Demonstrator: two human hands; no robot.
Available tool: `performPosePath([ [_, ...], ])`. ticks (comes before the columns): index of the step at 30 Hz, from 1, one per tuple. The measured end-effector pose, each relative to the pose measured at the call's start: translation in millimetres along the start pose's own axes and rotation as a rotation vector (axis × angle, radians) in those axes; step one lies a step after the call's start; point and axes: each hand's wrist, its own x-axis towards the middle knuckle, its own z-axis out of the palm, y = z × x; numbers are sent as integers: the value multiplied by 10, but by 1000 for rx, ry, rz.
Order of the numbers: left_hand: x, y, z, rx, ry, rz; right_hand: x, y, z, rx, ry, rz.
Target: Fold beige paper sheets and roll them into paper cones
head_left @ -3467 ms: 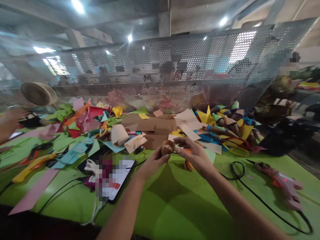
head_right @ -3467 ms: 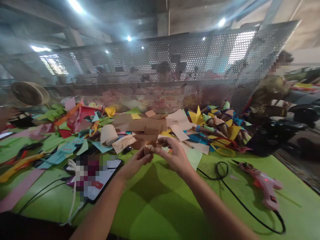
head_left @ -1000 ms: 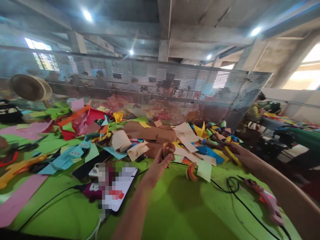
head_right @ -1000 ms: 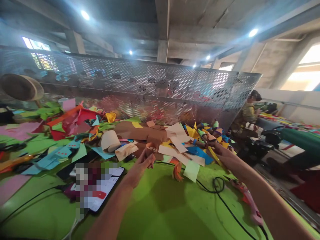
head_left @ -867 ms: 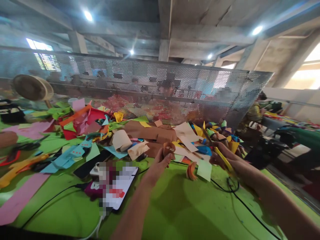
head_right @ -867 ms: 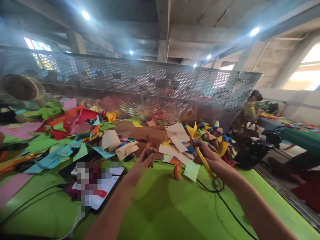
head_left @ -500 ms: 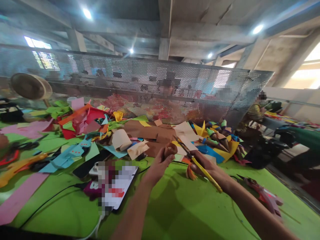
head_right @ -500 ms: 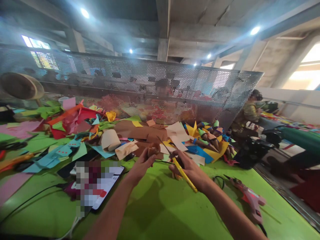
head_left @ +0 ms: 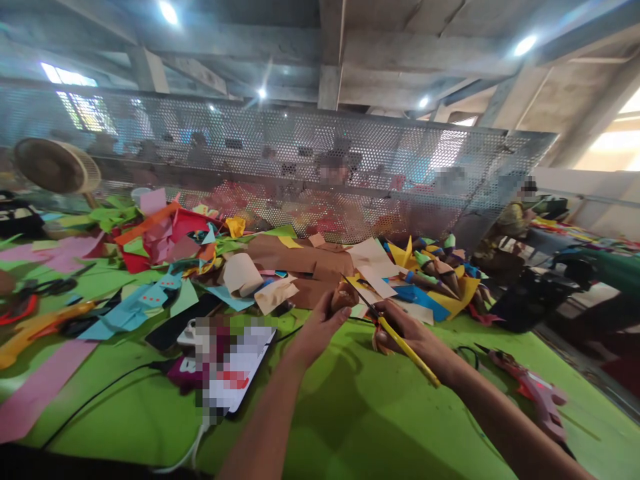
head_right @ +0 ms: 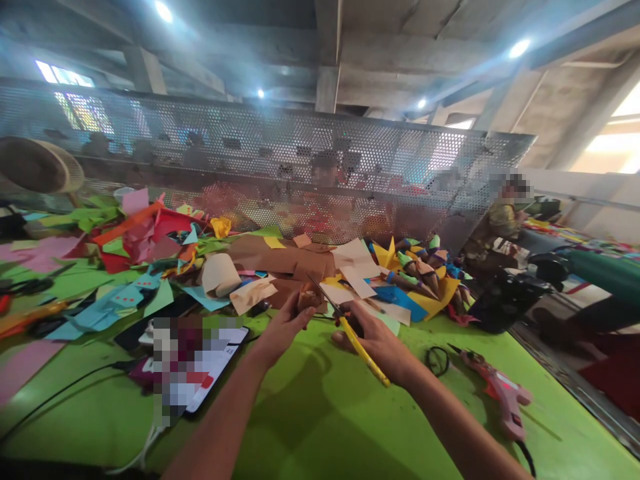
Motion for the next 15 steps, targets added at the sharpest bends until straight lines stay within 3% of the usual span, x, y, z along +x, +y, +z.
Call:
performPosePath([
  [15,-24,92,-5,-20,-28,-40,20,94,19,32,62,67],
])
